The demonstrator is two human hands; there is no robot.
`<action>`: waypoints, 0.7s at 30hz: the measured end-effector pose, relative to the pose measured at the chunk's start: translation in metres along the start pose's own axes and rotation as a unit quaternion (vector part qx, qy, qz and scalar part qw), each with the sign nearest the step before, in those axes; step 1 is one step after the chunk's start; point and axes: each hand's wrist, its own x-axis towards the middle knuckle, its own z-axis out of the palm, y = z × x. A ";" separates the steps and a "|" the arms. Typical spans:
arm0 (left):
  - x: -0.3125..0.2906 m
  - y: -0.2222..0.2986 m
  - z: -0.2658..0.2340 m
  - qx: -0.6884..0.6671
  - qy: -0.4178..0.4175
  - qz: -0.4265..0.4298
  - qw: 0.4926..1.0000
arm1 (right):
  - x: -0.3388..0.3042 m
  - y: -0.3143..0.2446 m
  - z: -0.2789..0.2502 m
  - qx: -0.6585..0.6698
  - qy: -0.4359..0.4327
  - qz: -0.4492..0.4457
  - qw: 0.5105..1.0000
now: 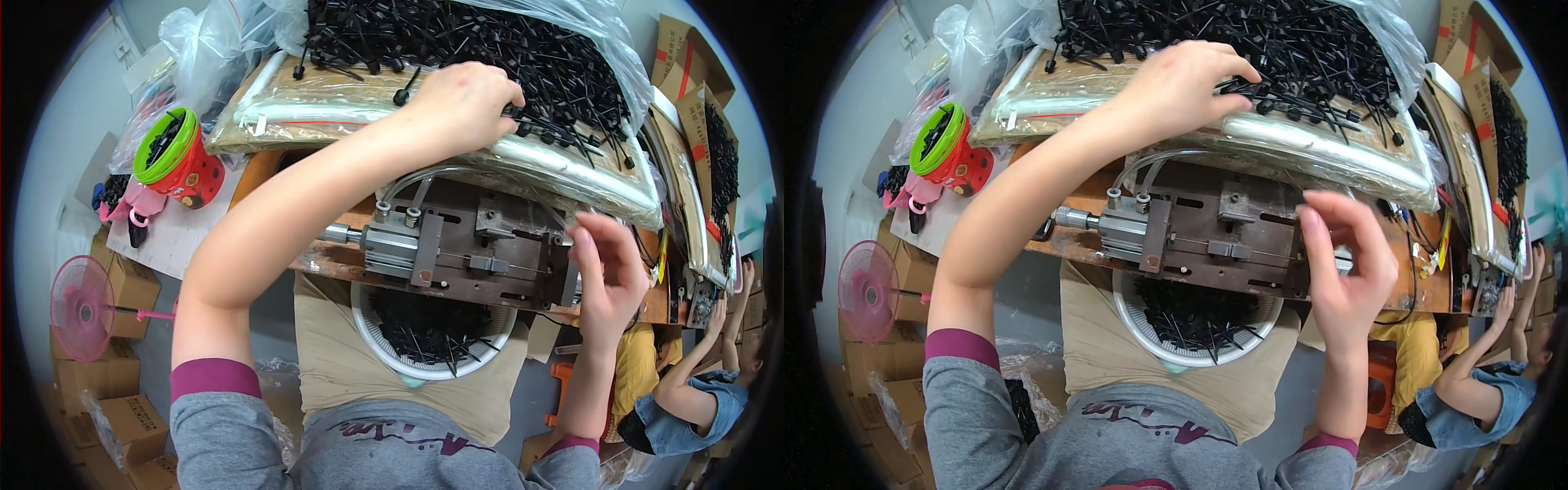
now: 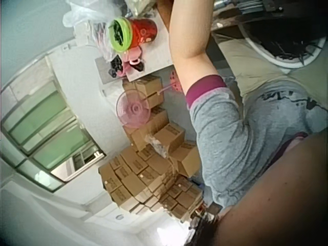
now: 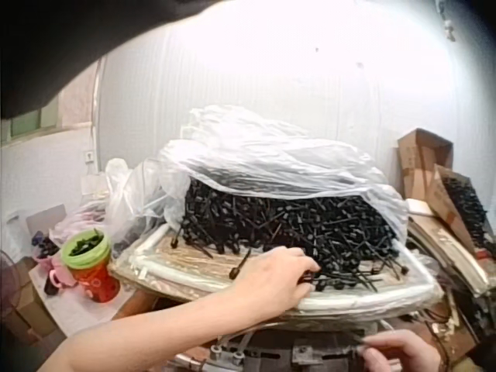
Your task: Assembling small black plastic cable connectors using a manual or pneumatic press machine at a workbench.
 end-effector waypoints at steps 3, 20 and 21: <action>0.005 0.003 0.021 -0.003 -0.032 -0.039 0.999 | 0.019 0.005 -0.002 -0.093 -0.002 -0.058 0.994; -0.011 -0.002 -0.053 -0.153 -0.095 -0.165 0.970 | 0.138 0.040 0.023 -0.364 -0.129 -0.300 0.873; -0.018 0.000 -0.061 -0.135 -0.077 -0.142 0.977 | 0.145 0.041 0.033 -0.394 -0.135 -0.332 0.846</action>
